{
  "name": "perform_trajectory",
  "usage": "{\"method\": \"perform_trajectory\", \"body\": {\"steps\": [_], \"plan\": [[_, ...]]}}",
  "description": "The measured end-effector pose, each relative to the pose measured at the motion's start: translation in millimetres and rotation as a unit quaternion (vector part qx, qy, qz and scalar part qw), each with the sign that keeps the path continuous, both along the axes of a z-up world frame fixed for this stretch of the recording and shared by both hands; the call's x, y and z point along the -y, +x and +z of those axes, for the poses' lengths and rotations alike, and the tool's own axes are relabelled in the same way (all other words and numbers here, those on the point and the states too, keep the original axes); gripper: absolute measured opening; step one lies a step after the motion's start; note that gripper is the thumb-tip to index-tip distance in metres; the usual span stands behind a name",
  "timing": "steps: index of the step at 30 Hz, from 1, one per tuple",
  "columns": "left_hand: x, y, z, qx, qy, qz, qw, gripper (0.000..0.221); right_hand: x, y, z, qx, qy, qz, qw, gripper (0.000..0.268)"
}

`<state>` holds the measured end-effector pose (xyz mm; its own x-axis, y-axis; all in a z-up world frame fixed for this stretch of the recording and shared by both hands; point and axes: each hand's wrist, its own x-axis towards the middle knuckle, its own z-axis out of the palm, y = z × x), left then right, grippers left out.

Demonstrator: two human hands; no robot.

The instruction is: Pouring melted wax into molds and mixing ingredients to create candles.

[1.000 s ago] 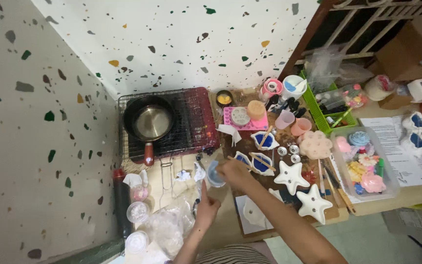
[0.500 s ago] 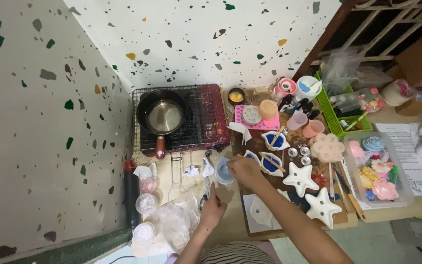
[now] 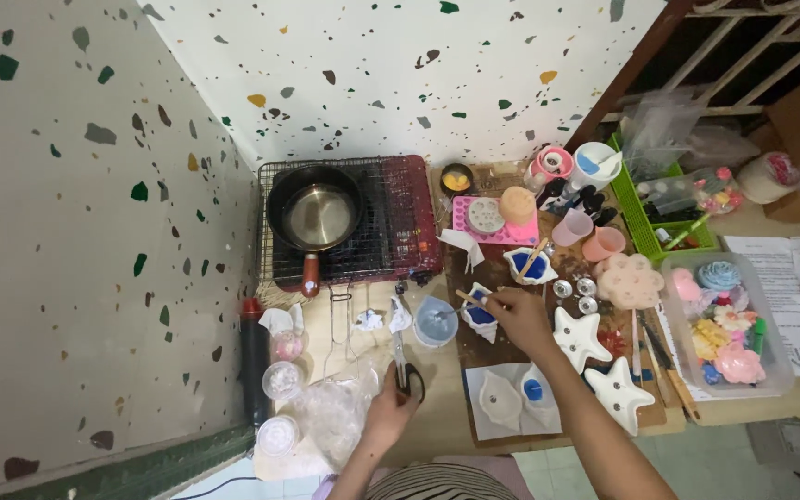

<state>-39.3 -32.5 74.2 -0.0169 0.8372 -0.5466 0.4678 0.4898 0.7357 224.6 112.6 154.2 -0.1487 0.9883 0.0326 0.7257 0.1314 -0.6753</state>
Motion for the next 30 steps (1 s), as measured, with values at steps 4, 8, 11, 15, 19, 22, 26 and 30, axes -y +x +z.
{"method": "perform_trajectory", "body": {"steps": [4, 8, 11, 15, 19, 22, 26, 30], "plan": [[13, -9, -25, 0.042, 0.024, 0.013, 0.999, 0.087, 4, -6, 6, -0.060, -0.066, -0.080, 0.993, 0.021], [16, -6, -52, 0.013, 0.022, -0.003, 1.000, 0.074, 16, -34, -14, 0.004, -0.006, -0.002, 1.000, 0.021], [18, -3, -61, -0.005, 0.052, -0.025, 0.998, 0.045, 21, -60, -28, 0.065, 0.016, 0.099, 0.993, 0.020], [22, -7, -20, 0.039, 0.030, -0.047, 0.998, 0.037, 8, -64, -56, 0.127, 0.132, 0.186, 0.965, 0.016], [36, -18, -30, 0.083, 0.036, -0.016, 0.996, 0.037, 1, -64, -67, 0.194, 0.067, 0.217, 0.954, 0.006], [42, -27, -35, 0.104, 0.006, 0.023, 0.994, 0.037, 0, -73, -27, 0.036, 0.084, 0.242, 0.966, 0.008], [40, -39, -21, 0.124, -0.035, 0.044, 0.991, 0.035, -4, -73, -25, 0.161, 0.199, 0.227, 0.940, 0.006], [33, -50, -5, 0.107, 0.006, 0.081, 0.991, 0.032, -6, -70, -32, 0.105, 0.107, 0.247, 0.957, 0.011]]}}
